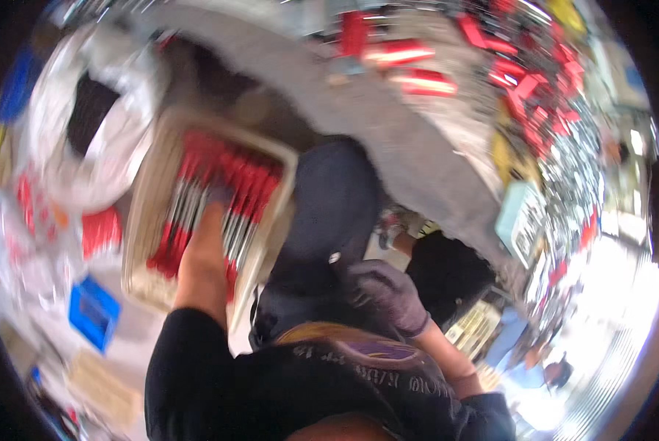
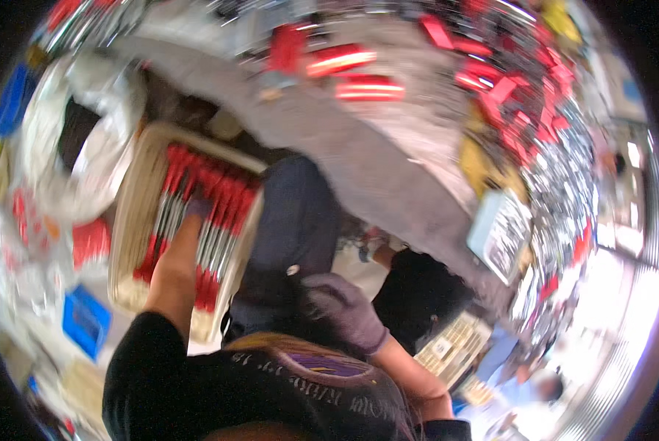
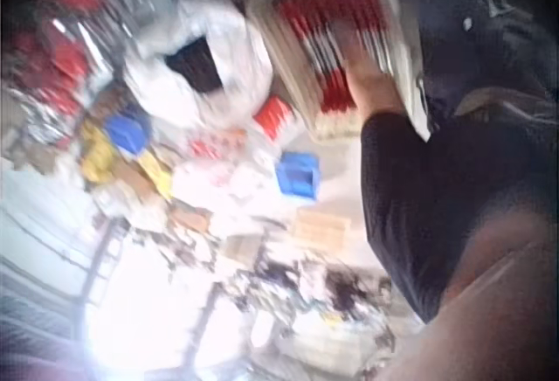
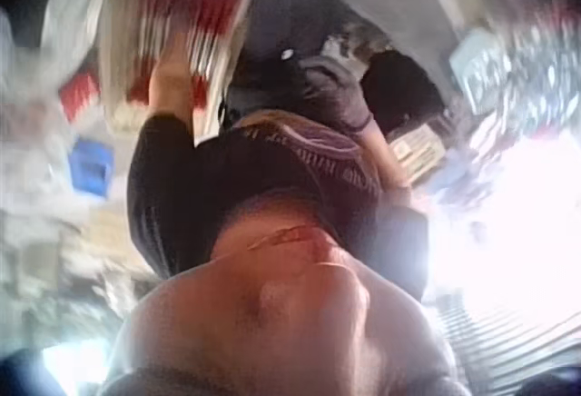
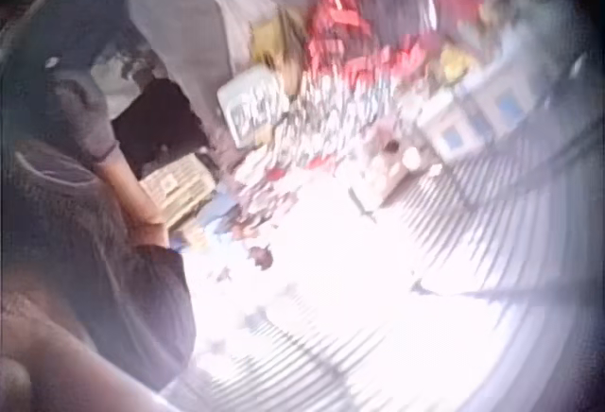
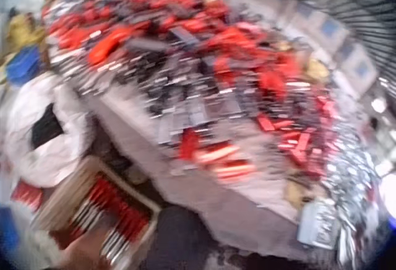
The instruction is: Assembling mechanical components by fitting metal tubes into red plastic handles and securing them with springs and pins.
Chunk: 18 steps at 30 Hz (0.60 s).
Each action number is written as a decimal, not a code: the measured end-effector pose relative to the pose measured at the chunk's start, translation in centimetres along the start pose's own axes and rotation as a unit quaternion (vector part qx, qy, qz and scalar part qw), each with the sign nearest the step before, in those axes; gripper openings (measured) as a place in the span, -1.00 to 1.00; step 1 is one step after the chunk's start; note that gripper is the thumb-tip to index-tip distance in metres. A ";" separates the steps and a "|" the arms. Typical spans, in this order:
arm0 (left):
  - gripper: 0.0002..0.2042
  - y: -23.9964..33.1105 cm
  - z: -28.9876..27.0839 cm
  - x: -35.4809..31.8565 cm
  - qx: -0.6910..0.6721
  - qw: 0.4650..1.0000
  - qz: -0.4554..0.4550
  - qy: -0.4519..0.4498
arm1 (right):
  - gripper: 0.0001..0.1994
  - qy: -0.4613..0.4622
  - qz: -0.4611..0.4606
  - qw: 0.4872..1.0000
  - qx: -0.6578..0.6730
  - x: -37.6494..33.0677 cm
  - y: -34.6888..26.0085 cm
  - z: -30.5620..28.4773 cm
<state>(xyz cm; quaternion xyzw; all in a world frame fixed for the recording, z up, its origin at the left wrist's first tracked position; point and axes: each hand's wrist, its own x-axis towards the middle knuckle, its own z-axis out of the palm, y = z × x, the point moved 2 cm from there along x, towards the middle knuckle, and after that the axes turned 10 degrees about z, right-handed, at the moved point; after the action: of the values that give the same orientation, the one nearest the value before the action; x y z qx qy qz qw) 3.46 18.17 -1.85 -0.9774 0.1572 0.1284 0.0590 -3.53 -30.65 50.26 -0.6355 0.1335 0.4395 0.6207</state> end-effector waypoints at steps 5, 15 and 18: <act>-0.30 20.1 -12.6 11.5 -0.540 0.833 -0.109 -0.039 | -0.76 0.196 -0.021 0.978 -0.061 -4.1 0.3 -4.6; -0.56 25.0 -36.2 1.7 -0.692 0.693 -0.116 0.167 | -0.79 0.676 -0.142 0.673 -0.264 -21.3 -3.0 -26.3; -0.63 28.0 -41.5 -0.4 -0.633 0.732 -0.051 0.245 | -0.77 0.761 0.023 0.535 -0.367 -25.6 -0.5 -36.5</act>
<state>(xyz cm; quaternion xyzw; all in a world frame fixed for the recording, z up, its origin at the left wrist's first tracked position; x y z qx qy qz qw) 3.73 -14.57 35.95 -0.7926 -0.0018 -0.0493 -0.6078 -3.61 -73.25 63.44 -0.8991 0.3966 -0.1850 -0.0132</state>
